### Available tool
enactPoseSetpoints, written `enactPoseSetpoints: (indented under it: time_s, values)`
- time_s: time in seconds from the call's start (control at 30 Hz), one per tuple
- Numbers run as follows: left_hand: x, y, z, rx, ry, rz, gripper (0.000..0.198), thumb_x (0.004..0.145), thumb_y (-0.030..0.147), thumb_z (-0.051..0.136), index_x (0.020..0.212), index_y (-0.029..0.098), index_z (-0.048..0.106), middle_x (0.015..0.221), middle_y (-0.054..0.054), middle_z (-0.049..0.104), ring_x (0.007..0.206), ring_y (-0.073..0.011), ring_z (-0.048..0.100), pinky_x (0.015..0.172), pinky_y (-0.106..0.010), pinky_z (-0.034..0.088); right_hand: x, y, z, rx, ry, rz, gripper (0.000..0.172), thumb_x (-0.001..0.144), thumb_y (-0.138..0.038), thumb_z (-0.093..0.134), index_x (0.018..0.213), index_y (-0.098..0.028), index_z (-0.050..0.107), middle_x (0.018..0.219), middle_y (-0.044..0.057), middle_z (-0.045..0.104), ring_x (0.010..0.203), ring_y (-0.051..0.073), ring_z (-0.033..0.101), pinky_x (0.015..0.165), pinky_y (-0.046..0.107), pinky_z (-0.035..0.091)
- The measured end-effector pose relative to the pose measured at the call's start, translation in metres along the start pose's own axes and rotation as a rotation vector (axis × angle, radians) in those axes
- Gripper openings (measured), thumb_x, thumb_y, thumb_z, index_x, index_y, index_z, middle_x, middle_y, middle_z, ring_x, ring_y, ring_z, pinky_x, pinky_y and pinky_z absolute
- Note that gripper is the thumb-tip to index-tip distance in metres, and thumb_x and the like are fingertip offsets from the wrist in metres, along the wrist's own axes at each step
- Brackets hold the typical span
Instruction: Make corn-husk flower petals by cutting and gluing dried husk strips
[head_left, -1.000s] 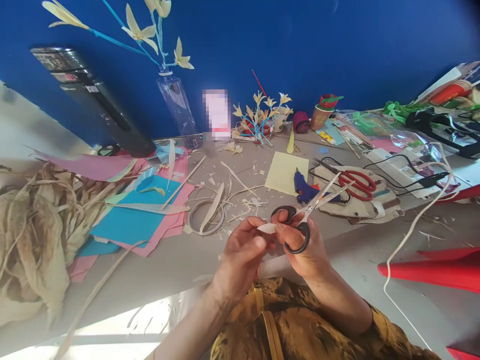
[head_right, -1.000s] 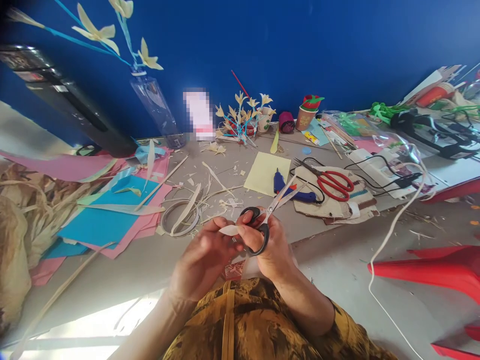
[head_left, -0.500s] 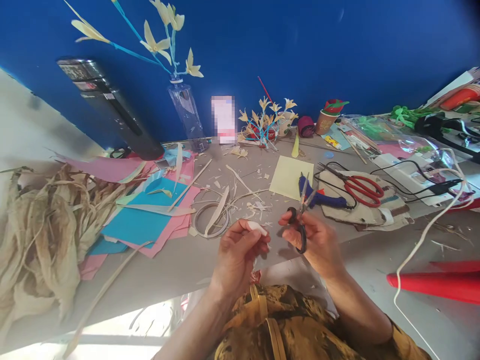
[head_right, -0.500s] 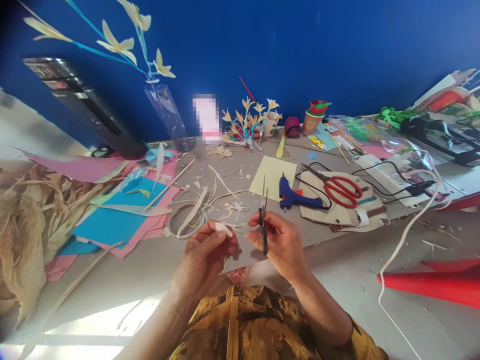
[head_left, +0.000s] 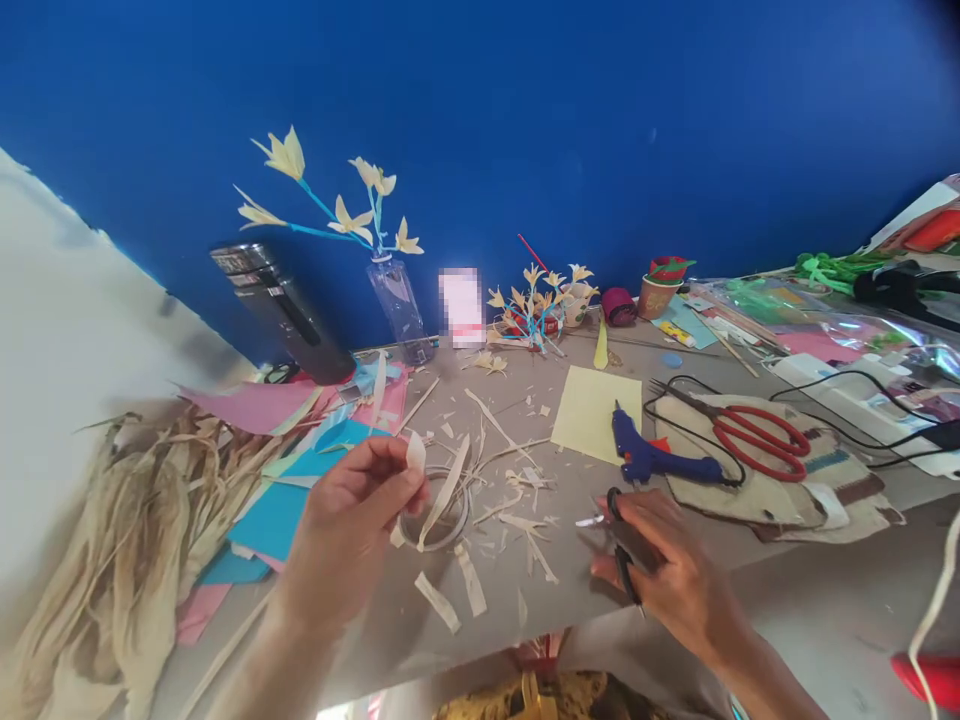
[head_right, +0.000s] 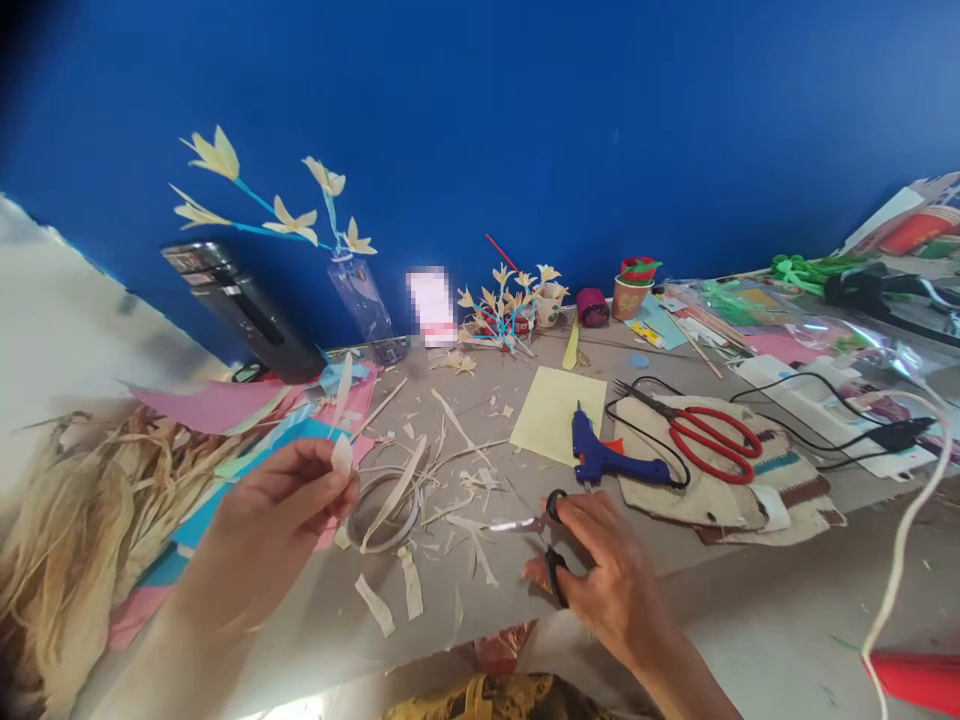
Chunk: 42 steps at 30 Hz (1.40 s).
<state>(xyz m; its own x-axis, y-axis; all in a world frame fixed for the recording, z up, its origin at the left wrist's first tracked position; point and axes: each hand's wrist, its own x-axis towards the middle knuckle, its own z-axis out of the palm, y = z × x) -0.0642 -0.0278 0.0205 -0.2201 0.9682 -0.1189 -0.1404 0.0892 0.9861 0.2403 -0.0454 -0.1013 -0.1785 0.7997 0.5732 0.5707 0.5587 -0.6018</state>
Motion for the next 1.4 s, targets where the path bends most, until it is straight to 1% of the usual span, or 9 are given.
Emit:
enactPoseSetpoints:
  time_s: [0.2, 0.37, 0.5, 0.7, 0.87, 1.0, 1.07, 1.2, 1.4]
  values:
    - [0.048, 0.012, 0.035, 0.285, -0.114, 0.107, 0.024, 0.065, 0.024, 0.08, 0.085, 0.017, 0.068, 0.071, 0.0, 0.068, 0.065, -0.0124, 0.062, 0.058, -0.021, 0.046, -0.001, 0.0, -0.001, -0.048, -0.042, 0.023, 0.031, 0.079, -0.037, 0.08, 0.099, -0.02, 0.064, 0.086, 0.009, 0.067, 0.078, 0.025, 0.063, 0.064, 0.034, 0.057]
    - [0.098, -0.007, 0.063, 0.504, -0.163, 0.056, 0.016, 0.062, 0.02, 0.074, 0.076, 0.017, 0.067, 0.063, -0.001, 0.067, 0.06, -0.0145, 0.063, 0.052, -0.023, 0.042, 0.0, -0.002, -0.002, -0.029, -0.035, 0.071, 0.028, 0.082, -0.036, 0.077, 0.099, -0.02, 0.062, 0.089, 0.009, 0.066, 0.08, 0.025, 0.063, 0.066, 0.034, 0.058]
    - [0.133, -0.027, 0.079, 0.648, -0.119, 0.069, 0.011, 0.058, 0.014, 0.073, 0.065, 0.017, 0.066, 0.053, 0.001, 0.064, 0.052, -0.0138, 0.059, 0.056, -0.026, 0.043, 0.0, -0.002, -0.004, 0.017, -0.019, 0.078, 0.032, 0.081, -0.035, 0.078, 0.106, -0.02, 0.065, 0.095, 0.01, 0.067, 0.087, 0.026, 0.063, 0.072, 0.035, 0.058]
    - [0.157, -0.037, 0.089, 0.662, -0.129, 0.082, 0.009, 0.058, 0.018, 0.073, 0.063, 0.016, 0.067, 0.051, -0.002, 0.064, 0.05, -0.0154, 0.06, 0.051, -0.026, 0.041, 0.002, -0.003, -0.008, 0.071, -0.005, 0.091, 0.03, 0.081, -0.037, 0.078, 0.103, -0.02, 0.066, 0.094, 0.01, 0.067, 0.085, 0.026, 0.063, 0.07, 0.035, 0.057]
    - [0.145, -0.005, 0.064, 0.611, -0.072, 0.166, 0.016, 0.064, 0.026, 0.07, 0.077, 0.017, 0.067, 0.074, -0.005, 0.072, 0.059, -0.0149, 0.062, 0.054, -0.025, 0.043, 0.0, -0.004, -0.008, 0.053, -0.029, 0.09, 0.029, 0.082, -0.033, 0.078, 0.103, -0.021, 0.062, 0.093, 0.01, 0.067, 0.084, 0.026, 0.062, 0.068, 0.037, 0.055]
    - [0.101, 0.016, 0.031, 0.867, -0.043, 0.183, 0.02, 0.075, 0.036, 0.064, 0.067, 0.018, 0.067, 0.057, -0.001, 0.064, 0.051, -0.0145, 0.052, 0.052, -0.026, 0.038, -0.004, -0.001, -0.004, 0.023, -0.029, 0.054, 0.033, 0.082, -0.032, 0.078, 0.108, -0.021, 0.061, 0.096, 0.011, 0.066, 0.087, 0.028, 0.061, 0.071, 0.039, 0.054]
    - [0.074, 0.012, 0.018, 1.015, -0.118, 0.128, 0.025, 0.076, 0.04, 0.064, 0.061, 0.02, 0.066, 0.054, 0.0, 0.061, 0.05, -0.0148, 0.049, 0.052, -0.027, 0.035, -0.005, 0.002, -0.003, 0.005, -0.022, 0.04, 0.033, 0.083, -0.033, 0.078, 0.109, -0.021, 0.061, 0.097, 0.011, 0.066, 0.088, 0.028, 0.061, 0.073, 0.04, 0.054]
    - [0.037, -0.016, 0.004, 1.181, -0.232, 0.136, 0.023, 0.077, 0.045, 0.064, 0.075, 0.022, 0.068, 0.077, -0.003, 0.068, 0.068, -0.0199, 0.057, 0.059, -0.028, 0.037, -0.005, 0.004, -0.003, -0.04, -0.005, 0.004, 0.036, 0.084, -0.036, 0.076, 0.112, -0.02, 0.059, 0.101, 0.013, 0.064, 0.092, 0.029, 0.06, 0.076, 0.04, 0.054]
    - [0.03, -0.041, -0.002, 1.291, -0.229, 0.114, 0.013, 0.08, 0.03, 0.056, 0.073, 0.021, 0.062, 0.081, -0.005, 0.066, 0.073, -0.0216, 0.057, 0.062, -0.031, 0.035, -0.004, -0.003, 0.003, -0.194, -0.081, -0.019, 0.032, 0.084, -0.04, 0.075, 0.105, -0.02, 0.063, 0.097, 0.013, 0.069, 0.091, 0.029, 0.063, 0.078, 0.042, 0.053]
